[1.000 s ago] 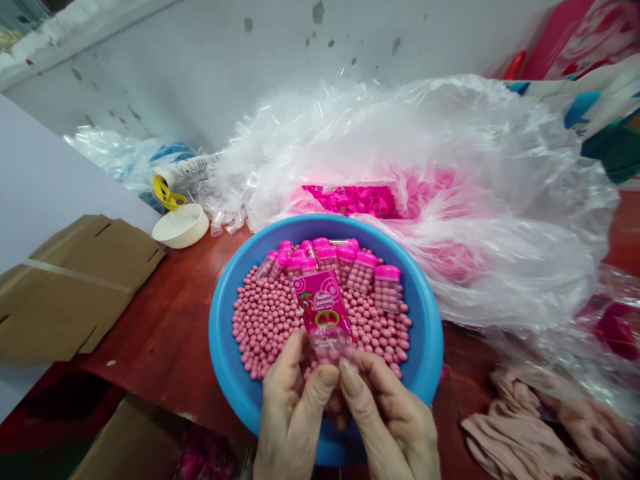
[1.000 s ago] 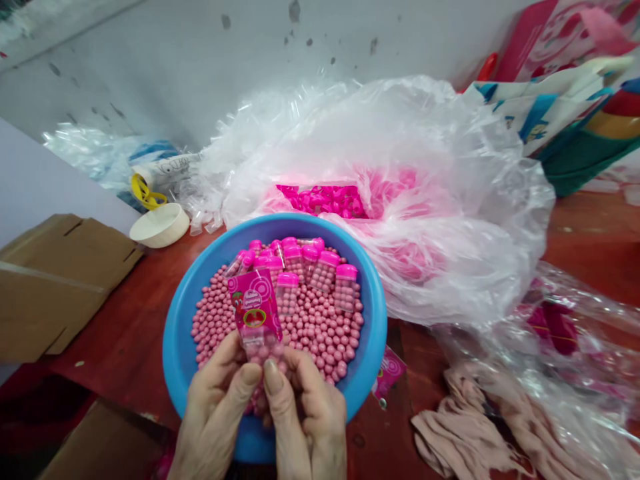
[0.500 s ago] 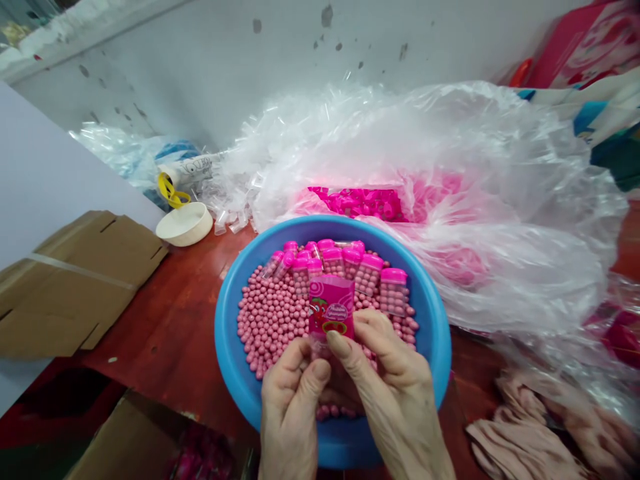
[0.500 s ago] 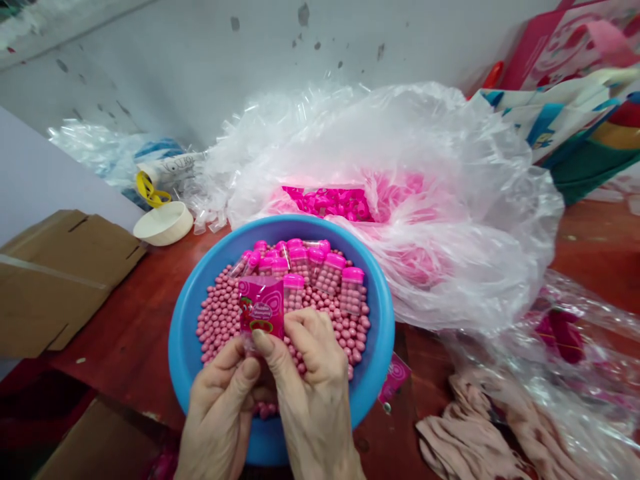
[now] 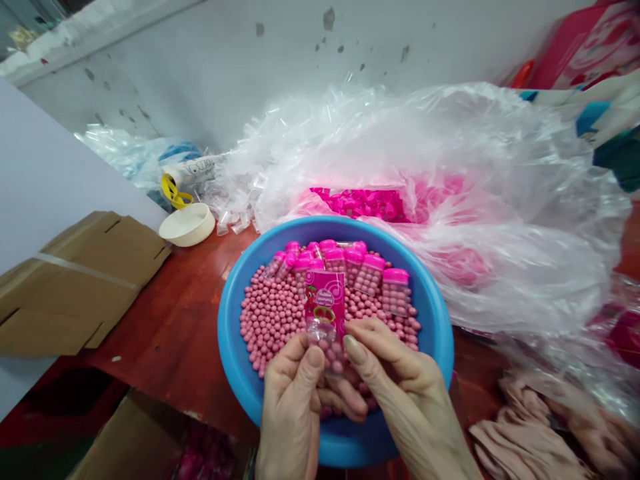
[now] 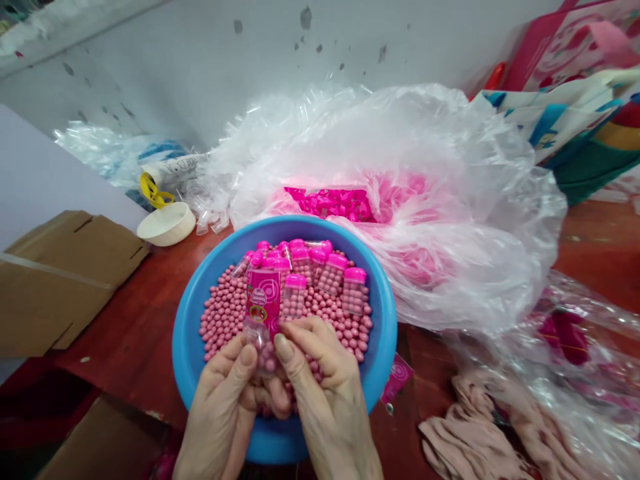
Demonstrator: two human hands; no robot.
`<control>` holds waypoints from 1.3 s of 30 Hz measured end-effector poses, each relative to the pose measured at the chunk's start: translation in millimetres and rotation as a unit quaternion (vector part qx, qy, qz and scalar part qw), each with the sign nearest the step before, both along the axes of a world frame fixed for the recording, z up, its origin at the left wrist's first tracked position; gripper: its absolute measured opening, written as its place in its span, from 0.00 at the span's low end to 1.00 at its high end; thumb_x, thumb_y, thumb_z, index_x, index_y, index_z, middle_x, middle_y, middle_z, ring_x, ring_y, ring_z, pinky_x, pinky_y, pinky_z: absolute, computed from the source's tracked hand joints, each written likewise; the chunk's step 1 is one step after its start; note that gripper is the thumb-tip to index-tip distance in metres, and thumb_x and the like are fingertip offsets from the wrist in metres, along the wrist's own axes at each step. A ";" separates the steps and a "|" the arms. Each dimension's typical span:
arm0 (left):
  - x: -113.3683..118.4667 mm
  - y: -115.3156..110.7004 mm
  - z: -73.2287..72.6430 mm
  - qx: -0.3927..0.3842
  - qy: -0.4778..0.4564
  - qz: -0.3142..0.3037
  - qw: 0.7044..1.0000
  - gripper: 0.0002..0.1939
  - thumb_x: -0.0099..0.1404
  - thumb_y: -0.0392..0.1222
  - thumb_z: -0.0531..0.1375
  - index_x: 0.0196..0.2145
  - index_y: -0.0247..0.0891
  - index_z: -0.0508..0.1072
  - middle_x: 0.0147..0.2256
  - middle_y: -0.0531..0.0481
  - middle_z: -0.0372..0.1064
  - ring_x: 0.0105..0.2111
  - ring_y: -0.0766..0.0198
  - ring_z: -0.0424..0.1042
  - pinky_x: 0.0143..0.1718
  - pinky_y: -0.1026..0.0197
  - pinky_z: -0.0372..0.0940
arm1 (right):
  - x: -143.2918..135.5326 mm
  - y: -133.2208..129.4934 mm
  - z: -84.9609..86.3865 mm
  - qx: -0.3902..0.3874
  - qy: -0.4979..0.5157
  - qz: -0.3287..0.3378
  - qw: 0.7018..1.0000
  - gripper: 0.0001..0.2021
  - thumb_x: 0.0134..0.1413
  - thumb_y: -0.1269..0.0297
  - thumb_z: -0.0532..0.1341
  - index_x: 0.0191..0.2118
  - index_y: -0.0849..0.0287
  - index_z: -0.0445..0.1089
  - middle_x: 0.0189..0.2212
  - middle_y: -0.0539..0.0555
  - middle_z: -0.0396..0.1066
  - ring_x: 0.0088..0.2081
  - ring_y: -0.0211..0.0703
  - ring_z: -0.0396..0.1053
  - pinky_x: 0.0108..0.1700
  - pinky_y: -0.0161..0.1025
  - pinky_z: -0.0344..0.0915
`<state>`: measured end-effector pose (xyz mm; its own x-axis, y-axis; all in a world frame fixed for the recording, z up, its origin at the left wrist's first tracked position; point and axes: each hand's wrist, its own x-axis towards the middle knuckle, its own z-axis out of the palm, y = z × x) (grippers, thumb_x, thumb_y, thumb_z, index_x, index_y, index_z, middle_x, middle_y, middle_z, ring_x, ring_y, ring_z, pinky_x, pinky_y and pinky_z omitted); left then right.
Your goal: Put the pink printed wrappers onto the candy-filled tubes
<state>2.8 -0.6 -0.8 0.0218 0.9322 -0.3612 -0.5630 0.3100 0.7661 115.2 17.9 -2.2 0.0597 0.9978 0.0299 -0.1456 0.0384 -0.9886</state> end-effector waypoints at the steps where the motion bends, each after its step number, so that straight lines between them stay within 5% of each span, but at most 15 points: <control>1: 0.1 0.0 0.0 0.003 0.002 -0.013 1.000 0.07 0.63 0.41 0.60 0.33 0.36 0.75 0.19 0.54 0.70 0.15 0.70 0.69 0.21 0.68 0.66 | 0.7 2.1 2.7 -0.011 0.003 0.000 1.000 0.05 0.52 0.64 0.63 0.31 0.52 0.78 0.31 0.49 0.72 0.34 0.39 0.69 0.36 0.33 0.67; 6: 5.6 -1.3 -1.0 0.029 0.057 0.002 0.998 0.06 0.59 0.42 0.64 0.31 0.37 0.76 0.20 0.56 0.70 0.19 0.73 0.67 0.21 0.73 0.60 | -2.8 9.0 11.9 -0.087 0.016 0.082 0.993 0.10 0.53 0.57 0.62 0.28 0.57 0.72 0.21 0.45 0.67 0.24 0.34 0.65 0.26 0.30 0.63; 10: 11.7 -1.2 1.4 0.029 0.089 0.060 0.994 0.09 0.49 0.41 0.70 0.27 0.36 0.77 0.22 0.55 0.70 0.23 0.72 0.66 0.24 0.73 0.61 | -8.4 10.1 12.3 -0.105 0.058 0.090 0.989 0.07 0.48 0.60 0.66 0.30 0.57 0.73 0.25 0.45 0.72 0.27 0.34 0.68 0.30 0.29 0.64; 20: 14.5 -0.4 4.1 -0.007 0.065 0.089 0.994 0.09 0.44 0.35 0.72 0.26 0.37 0.79 0.18 0.56 0.72 0.18 0.73 0.65 0.21 0.73 0.59 | -24.1 -10.0 -0.4 -0.127 0.100 0.031 0.986 0.10 0.44 0.66 0.68 0.36 0.54 0.77 0.33 0.49 0.77 0.35 0.41 0.72 0.40 0.36 0.68; 23: 16.4 0.2 6.5 -0.018 0.065 0.078 0.995 0.11 0.40 0.36 0.73 0.24 0.36 0.78 0.18 0.56 0.72 0.19 0.72 0.67 0.22 0.73 0.62 | -16.7 -8.8 1.8 -0.157 0.143 0.016 0.977 0.12 0.41 0.64 0.71 0.35 0.56 0.75 0.28 0.49 0.77 0.28 0.36 0.73 0.31 0.30 0.70; 27: 14.5 -1.0 3.8 -0.013 0.072 0.013 0.997 0.11 0.45 0.40 0.72 0.25 0.34 0.77 0.16 0.57 0.68 0.14 0.73 0.65 0.18 0.71 0.63 | -0.9 2.5 8.0 -0.215 0.206 0.049 0.953 0.16 0.45 0.53 0.68 0.36 0.59 0.72 0.17 0.47 0.72 0.11 0.31 0.63 0.12 0.27 0.59; 33: 8.1 -3.9 -5.1 0.017 0.049 0.011 0.999 0.09 0.52 0.43 0.69 0.29 0.35 0.78 0.13 0.55 0.68 0.13 0.72 0.67 0.18 0.71 0.62 | -2.6 13.4 6.6 -0.172 0.221 0.031 0.959 0.13 0.45 0.57 0.69 0.33 0.60 0.72 0.25 0.52 0.76 0.18 0.36 0.69 0.17 0.32 0.67; 39: 8.5 -6.1 -4.7 0.020 0.037 0.019 0.999 0.09 0.55 0.41 0.67 0.35 0.36 0.79 0.13 0.58 0.65 0.12 0.73 0.63 0.16 0.68 0.67 | -9.0 8.4 0.4 -0.237 0.145 -0.002 0.961 0.19 0.37 0.53 0.72 0.29 0.62 0.70 0.22 0.52 0.75 0.18 0.37 0.70 0.13 0.28 0.62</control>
